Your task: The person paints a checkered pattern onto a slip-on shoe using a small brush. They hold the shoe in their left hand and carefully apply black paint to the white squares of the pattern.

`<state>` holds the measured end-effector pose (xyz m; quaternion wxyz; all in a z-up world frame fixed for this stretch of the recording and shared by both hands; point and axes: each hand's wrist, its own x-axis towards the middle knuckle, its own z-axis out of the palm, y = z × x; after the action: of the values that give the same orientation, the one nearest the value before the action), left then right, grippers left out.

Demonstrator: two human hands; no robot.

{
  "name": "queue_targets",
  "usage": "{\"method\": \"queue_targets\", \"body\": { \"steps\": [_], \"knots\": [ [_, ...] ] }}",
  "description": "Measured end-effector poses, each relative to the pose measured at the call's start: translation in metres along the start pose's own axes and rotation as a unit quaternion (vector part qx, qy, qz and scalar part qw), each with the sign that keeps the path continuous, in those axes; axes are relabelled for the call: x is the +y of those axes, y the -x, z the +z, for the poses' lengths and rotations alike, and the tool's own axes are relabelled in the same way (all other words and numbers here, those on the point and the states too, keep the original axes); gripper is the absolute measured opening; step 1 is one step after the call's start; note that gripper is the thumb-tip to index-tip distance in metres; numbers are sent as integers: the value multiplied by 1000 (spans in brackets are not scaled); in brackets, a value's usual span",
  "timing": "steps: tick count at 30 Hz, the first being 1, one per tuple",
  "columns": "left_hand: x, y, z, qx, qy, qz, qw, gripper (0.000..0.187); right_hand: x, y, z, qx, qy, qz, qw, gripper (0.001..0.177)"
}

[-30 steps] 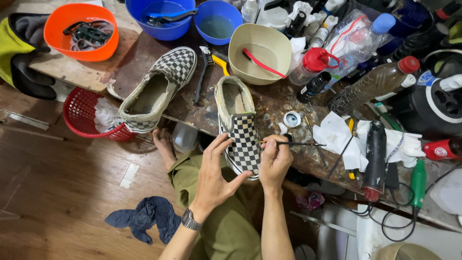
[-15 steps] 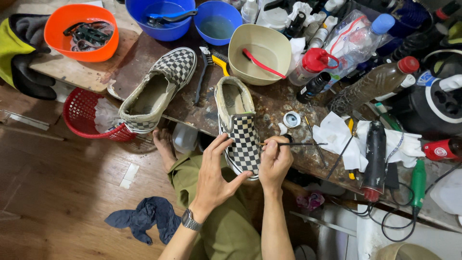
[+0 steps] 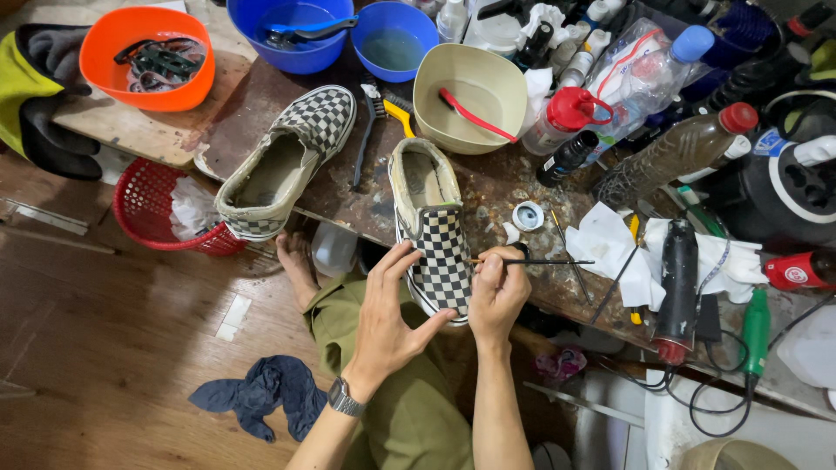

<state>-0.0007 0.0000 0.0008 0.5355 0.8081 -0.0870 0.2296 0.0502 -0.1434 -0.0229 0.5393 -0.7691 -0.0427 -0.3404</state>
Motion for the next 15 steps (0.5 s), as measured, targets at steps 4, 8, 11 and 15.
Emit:
{"method": "queue_targets", "body": {
  "steps": [4, 8, 11, 15],
  "knots": [
    [1, 0, -1, -5, -2, 0, 1000, 79, 1, 0, 0, -15, -3, 3, 1000, 30],
    [1, 0, 0, -4, -1, -2, 1000, 79, 3, -1, -1, -11, 0, -5, 1000, 30],
    [0, 0, 0, -6, -3, -2, 1000, 80, 2, -1, -2, -14, 1, -5, 1000, 30],
    [1, 0, 0, -7, -5, -2, 1000, 80, 1, -1, -1, -12, 5, -6, 1000, 30]
  ]
}}
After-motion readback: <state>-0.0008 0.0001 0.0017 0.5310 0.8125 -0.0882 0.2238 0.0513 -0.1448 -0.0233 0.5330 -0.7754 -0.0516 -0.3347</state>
